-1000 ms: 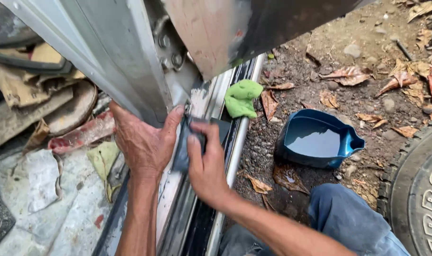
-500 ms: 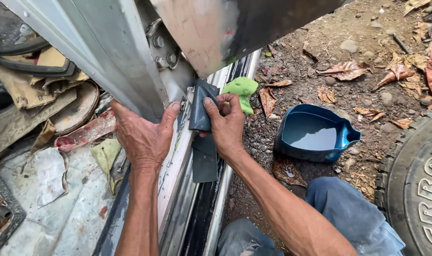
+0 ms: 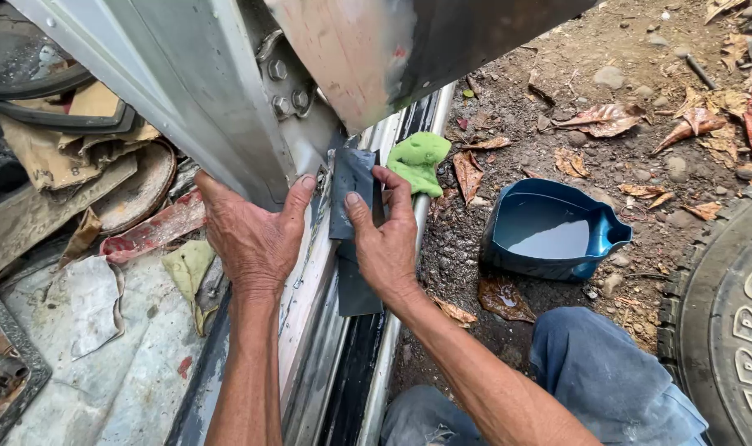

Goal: The person sands a metal frame using a sanding block and a green cloth, occasionally dipping the cloth into a blue container of water. The person wipes the sanded area with the cloth and continues sanding along the frame's edge.

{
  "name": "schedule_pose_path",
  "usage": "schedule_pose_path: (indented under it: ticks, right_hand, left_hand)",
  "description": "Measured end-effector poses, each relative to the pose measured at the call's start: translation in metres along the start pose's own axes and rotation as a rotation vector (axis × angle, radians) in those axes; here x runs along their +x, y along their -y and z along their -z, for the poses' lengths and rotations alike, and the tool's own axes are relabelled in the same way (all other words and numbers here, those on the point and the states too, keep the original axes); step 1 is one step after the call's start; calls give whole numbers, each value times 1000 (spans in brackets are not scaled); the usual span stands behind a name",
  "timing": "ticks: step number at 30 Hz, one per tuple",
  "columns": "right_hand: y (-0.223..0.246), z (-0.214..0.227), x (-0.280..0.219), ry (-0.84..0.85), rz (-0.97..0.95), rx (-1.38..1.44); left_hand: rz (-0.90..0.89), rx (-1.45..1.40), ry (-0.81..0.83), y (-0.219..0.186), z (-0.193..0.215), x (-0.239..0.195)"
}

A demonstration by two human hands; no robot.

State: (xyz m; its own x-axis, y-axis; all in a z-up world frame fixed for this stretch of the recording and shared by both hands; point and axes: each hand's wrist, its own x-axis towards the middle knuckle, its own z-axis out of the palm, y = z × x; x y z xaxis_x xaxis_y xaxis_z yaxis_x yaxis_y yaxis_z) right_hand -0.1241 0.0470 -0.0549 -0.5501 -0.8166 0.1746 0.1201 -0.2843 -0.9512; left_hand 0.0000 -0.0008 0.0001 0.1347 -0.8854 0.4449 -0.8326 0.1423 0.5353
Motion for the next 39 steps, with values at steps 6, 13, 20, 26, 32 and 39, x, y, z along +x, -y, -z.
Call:
schedule_pose_path:
  ticks: [6, 13, 20, 26, 32, 39]
  right_hand:
    - [16, -1, -38, 165, -71, 140]
    - [24, -4, -31, 238, -58, 134]
    - [30, -5, -46, 131, -28, 55]
    - [31, -9, -12, 104, -39, 80]
    - [27, -6, -25, 139, -41, 161]
    - [31, 2, -56, 211, -81, 230]
  left_hand:
    - [22, 21, -4, 3, -1, 1]
    - [-175, -2, -30, -16, 15, 2]
    - [-183, -11, -38, -16, 15, 0]
    - [-193, 24, -39, -8, 10, -1]
    - [-173, -14, -31, -17, 14, 0]
    - [-196, -46, -42, -21, 18, -1]
